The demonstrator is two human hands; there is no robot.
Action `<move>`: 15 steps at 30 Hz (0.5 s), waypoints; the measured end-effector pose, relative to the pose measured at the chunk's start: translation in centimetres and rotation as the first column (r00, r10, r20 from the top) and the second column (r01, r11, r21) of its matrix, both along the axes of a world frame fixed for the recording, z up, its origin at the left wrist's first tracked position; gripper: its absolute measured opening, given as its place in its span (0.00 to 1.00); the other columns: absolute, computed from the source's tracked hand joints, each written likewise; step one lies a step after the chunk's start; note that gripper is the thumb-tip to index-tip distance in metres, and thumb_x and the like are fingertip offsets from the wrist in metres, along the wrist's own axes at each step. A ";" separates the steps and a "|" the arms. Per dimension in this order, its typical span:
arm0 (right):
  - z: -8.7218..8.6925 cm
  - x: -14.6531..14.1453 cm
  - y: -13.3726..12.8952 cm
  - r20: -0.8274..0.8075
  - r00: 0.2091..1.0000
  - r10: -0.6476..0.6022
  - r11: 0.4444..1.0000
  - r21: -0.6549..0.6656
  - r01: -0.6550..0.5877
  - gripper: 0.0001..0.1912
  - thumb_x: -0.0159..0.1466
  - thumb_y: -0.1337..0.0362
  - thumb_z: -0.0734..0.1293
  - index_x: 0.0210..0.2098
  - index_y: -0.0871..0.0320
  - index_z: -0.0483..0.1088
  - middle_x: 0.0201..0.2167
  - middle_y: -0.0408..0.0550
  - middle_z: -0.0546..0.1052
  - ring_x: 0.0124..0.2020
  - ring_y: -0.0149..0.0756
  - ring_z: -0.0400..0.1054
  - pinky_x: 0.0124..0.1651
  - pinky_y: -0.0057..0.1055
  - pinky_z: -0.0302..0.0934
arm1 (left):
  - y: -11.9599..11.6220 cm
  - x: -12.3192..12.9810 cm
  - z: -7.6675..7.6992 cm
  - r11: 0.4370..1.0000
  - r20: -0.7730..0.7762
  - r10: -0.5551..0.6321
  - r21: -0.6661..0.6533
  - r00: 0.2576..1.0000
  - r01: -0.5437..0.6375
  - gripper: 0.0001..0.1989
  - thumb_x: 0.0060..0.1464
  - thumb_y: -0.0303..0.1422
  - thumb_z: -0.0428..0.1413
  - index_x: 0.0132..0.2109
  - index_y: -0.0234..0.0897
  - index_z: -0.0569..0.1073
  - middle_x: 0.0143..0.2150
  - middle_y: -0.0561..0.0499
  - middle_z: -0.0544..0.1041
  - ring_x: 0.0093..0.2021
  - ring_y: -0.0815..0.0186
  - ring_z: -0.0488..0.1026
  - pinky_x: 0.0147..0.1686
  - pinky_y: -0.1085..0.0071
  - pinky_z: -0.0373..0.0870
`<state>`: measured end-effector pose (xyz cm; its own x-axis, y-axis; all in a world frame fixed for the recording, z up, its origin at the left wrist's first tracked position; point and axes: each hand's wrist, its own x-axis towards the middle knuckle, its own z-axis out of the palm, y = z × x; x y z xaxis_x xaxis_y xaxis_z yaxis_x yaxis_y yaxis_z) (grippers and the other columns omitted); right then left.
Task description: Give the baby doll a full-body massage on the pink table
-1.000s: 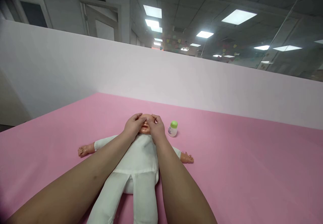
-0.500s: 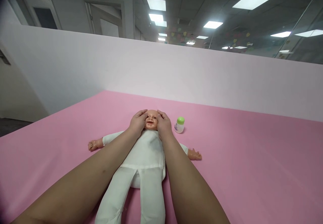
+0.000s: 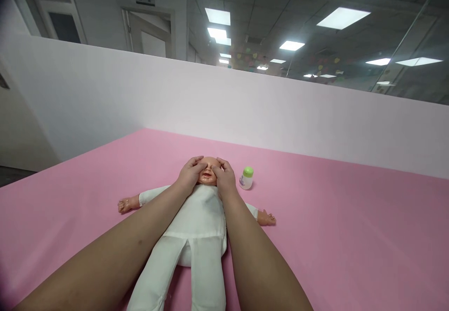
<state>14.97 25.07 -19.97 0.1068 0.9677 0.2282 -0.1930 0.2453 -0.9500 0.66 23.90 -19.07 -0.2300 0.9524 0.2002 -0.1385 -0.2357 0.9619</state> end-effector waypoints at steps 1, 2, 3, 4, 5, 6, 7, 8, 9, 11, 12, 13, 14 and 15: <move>0.0 -0.1 0.0 0.008 1.000 -0.010 1.000 0.002 0.010 0.29 0.55 0.56 0.76 0.55 0.52 0.76 0.57 0.47 0.78 0.59 0.46 0.71 0.60 0.39 0.69 | 0.1 0.0 -0.1 1.000 -0.021 0.008 -0.009 1.000 -0.008 0.26 0.52 0.38 0.67 0.58 0.40 0.76 0.52 0.43 0.81 0.51 0.55 0.80 0.53 0.61 0.75; 0.0 -0.2 0.1 0.017 1.000 -0.020 1.000 0.005 0.020 0.29 0.54 0.55 0.76 0.55 0.52 0.77 0.57 0.47 0.78 0.59 0.46 0.71 0.60 0.39 0.69 | 0.1 0.0 -0.1 1.000 -0.034 0.013 -0.021 0.999 -0.014 0.26 0.52 0.38 0.67 0.58 0.40 0.76 0.52 0.43 0.81 0.50 0.55 0.79 0.53 0.61 0.75; 0.1 -0.3 0.1 0.026 0.999 -0.030 1.000 0.008 0.030 0.29 0.54 0.54 0.77 0.55 0.52 0.77 0.57 0.47 0.78 0.59 0.45 0.71 0.60 0.38 0.69 | 0.2 0.0 -0.2 0.999 -0.044 0.019 -0.030 0.999 -0.021 0.26 0.52 0.38 0.67 0.58 0.41 0.76 0.52 0.43 0.81 0.50 0.55 0.79 0.53 0.61 0.75; 0.1 -0.4 0.1 0.034 0.999 -0.040 0.999 0.013 0.039 0.29 0.55 0.54 0.77 0.54 0.52 0.77 0.57 0.47 0.78 0.59 0.45 0.71 0.60 0.38 0.68 | 0.3 0.0 -0.2 0.999 -0.054 0.028 -0.031 0.998 -0.030 0.26 0.52 0.38 0.67 0.58 0.41 0.76 0.51 0.43 0.81 0.50 0.55 0.80 0.53 0.62 0.75; 0.1 -0.4 0.1 0.042 0.998 -0.050 0.999 0.019 0.049 0.28 0.55 0.54 0.77 0.54 0.52 0.77 0.57 0.47 0.78 0.60 0.45 0.70 0.61 0.38 0.67 | 0.4 0.0 -0.2 0.999 -0.064 0.033 -0.030 0.997 -0.035 0.25 0.52 0.38 0.67 0.57 0.41 0.76 0.51 0.44 0.81 0.50 0.55 0.80 0.53 0.62 0.75; 0.1 -0.5 0.1 0.048 0.997 -0.058 0.998 0.025 0.057 0.28 0.55 0.53 0.78 0.54 0.53 0.77 0.57 0.48 0.78 0.60 0.45 0.70 0.62 0.38 0.67 | 0.5 0.0 -0.3 0.999 -0.071 0.038 -0.030 0.997 -0.040 0.25 0.52 0.38 0.67 0.57 0.41 0.77 0.51 0.44 0.81 0.50 0.55 0.80 0.53 0.62 0.75; 0.1 -0.5 0.2 0.051 0.997 -0.065 0.998 0.029 0.063 0.28 0.55 0.53 0.78 0.53 0.53 0.77 0.57 0.48 0.78 0.60 0.46 0.70 0.63 0.39 0.66 | 0.6 0.0 -0.3 0.999 -0.076 0.041 -0.029 0.996 -0.044 0.24 0.53 0.39 0.66 0.57 0.41 0.77 0.51 0.44 0.81 0.50 0.55 0.80 0.53 0.62 0.75; 0.1 -0.5 0.2 0.050 0.996 -0.069 0.997 0.032 0.067 0.28 0.55 0.53 0.78 0.53 0.54 0.77 0.56 0.49 0.78 0.60 0.46 0.70 0.63 0.39 0.66 | 0.7 0.0 -0.4 0.999 -0.079 0.042 -0.029 0.996 -0.045 0.24 0.53 0.39 0.66 0.57 0.41 0.77 0.51 0.44 0.82 0.50 0.55 0.80 0.53 0.63 0.75; 0.1 -0.5 0.2 0.046 0.996 -0.071 0.997 0.033 0.069 0.28 0.55 0.52 0.78 0.53 0.54 0.77 0.56 0.49 0.78 0.60 0.46 0.70 0.63 0.40 0.66 | 0.8 0.0 -0.5 0.999 -0.080 0.044 -0.027 0.996 -0.046 0.23 0.54 0.39 0.66 0.56 0.41 0.77 0.51 0.45 0.82 0.50 0.55 0.80 0.53 0.63 0.75; 0.0 -0.5 0.2 0.032 0.997 -0.063 0.998 0.030 0.062 0.28 0.55 0.52 0.77 0.54 0.54 0.77 0.56 0.50 0.78 0.60 0.47 0.71 0.62 0.40 0.67 | 1.0 0.0 -0.6 0.999 -0.077 0.047 -0.018 0.996 -0.049 0.22 0.54 0.39 0.65 0.55 0.41 0.78 0.51 0.45 0.82 0.50 0.55 0.80 0.53 0.62 0.75; -0.1 -0.5 0.3 0.025 0.998 -0.057 0.998 0.029 0.056 0.28 0.56 0.52 0.77 0.54 0.54 0.77 0.57 0.50 0.78 0.60 0.48 0.71 0.61 0.40 0.68 | 1.1 0.0 -0.6 0.999 -0.073 0.048 -0.013 0.996 -0.049 0.21 0.54 0.39 0.65 0.55 0.41 0.78 0.51 0.45 0.82 0.51 0.55 0.80 0.53 0.62 0.75; -0.1 -0.5 0.4 0.017 0.999 -0.051 0.998 0.028 0.051 0.28 0.56 0.52 0.77 0.54 0.54 0.77 0.57 0.50 0.78 0.60 0.48 0.71 0.62 0.40 0.68 | 1.2 0.0 -0.7 0.999 -0.069 0.048 -0.010 0.996 -0.049 0.21 0.54 0.39 0.65 0.55 0.41 0.78 0.50 0.45 0.82 0.51 0.55 0.80 0.53 0.62 0.75; -0.2 -0.5 0.4 0.010 0.999 -0.045 0.999 0.027 0.045 0.28 0.56 0.52 0.77 0.54 0.54 0.77 0.58 0.50 0.77 0.61 0.48 0.70 0.62 0.41 0.67 | 1.2 0.0 -0.7 0.999 -0.061 0.049 -0.010 0.997 -0.050 0.21 0.55 0.39 0.65 0.55 0.42 0.78 0.50 0.45 0.83 0.51 0.55 0.80 0.53 0.61 0.75; -0.2 -0.5 0.5 0.003 0.999 -0.041 0.999 0.025 0.041 0.28 0.56 0.52 0.76 0.54 0.54 0.77 0.58 0.49 0.77 0.61 0.48 0.70 0.63 0.41 0.67 | 1.3 0.0 -0.8 0.999 -0.052 0.049 -0.012 0.997 -0.049 0.20 0.55 0.39 0.65 0.55 0.42 0.78 0.50 0.45 0.83 0.51 0.55 0.80 0.54 0.61 0.75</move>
